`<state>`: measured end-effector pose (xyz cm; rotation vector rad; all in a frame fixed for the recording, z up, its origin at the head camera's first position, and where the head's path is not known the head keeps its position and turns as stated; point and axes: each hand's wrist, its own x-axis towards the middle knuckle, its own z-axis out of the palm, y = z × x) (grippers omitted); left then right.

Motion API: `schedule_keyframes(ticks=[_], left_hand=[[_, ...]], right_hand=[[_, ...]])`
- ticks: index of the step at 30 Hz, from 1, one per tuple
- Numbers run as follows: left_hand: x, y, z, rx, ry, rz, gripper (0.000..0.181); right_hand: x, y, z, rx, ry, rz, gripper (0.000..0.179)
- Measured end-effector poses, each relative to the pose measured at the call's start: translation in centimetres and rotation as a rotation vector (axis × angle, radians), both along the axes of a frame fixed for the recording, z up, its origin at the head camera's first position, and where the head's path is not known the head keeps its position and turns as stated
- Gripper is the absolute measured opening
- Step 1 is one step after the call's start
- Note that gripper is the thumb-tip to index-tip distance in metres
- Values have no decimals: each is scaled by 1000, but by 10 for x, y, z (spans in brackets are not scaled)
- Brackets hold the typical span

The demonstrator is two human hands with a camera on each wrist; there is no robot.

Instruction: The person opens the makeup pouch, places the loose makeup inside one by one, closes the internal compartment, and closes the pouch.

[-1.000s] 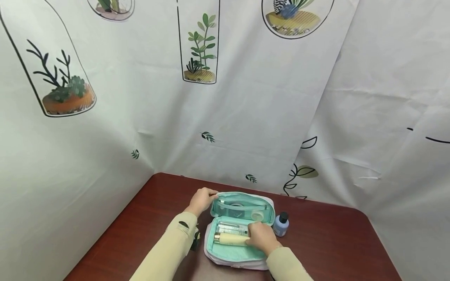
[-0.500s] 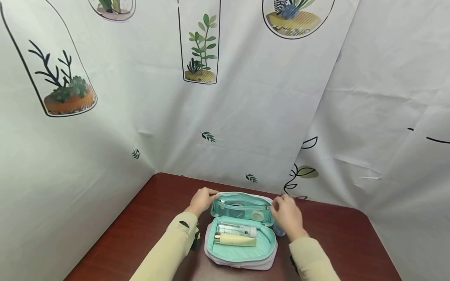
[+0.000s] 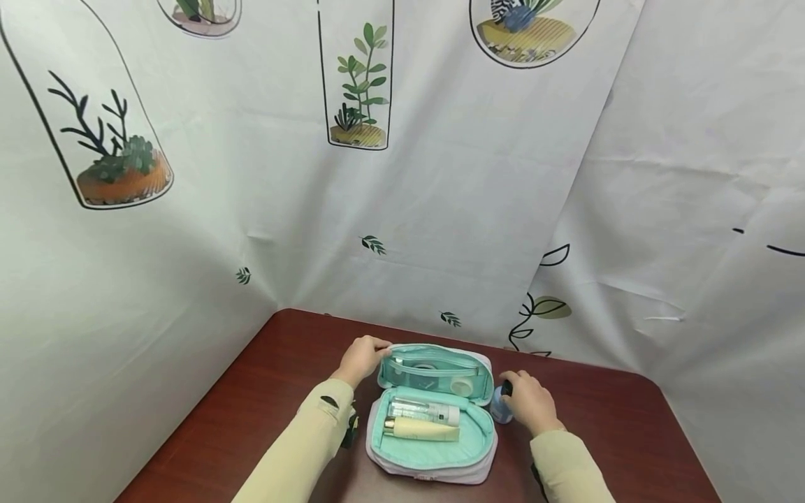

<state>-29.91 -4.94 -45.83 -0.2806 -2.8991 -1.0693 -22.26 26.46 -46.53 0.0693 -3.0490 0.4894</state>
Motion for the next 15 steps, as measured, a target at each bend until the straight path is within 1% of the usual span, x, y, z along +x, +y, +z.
schedule_keyframes(ticks=[2, 5, 8, 11, 15], left_hand=[[0, 0, -1, -1, 0, -1, 26], [-1, 1, -2, -1, -6, -2, 26], [0, 0, -1, -1, -15, 2, 26], [0, 0, -1, 5, -20, 2, 27], [0, 0, 1, 6, -18, 4, 27]], right_hand=[[0, -1, -2, -5, -9, -4, 36], [1, 0, -3, -4, 2, -4, 33], [1, 1, 2, 2, 13, 8, 32], [1, 2, 13, -6, -2, 14, 30], [1, -1, 36, 4, -22, 23, 23]])
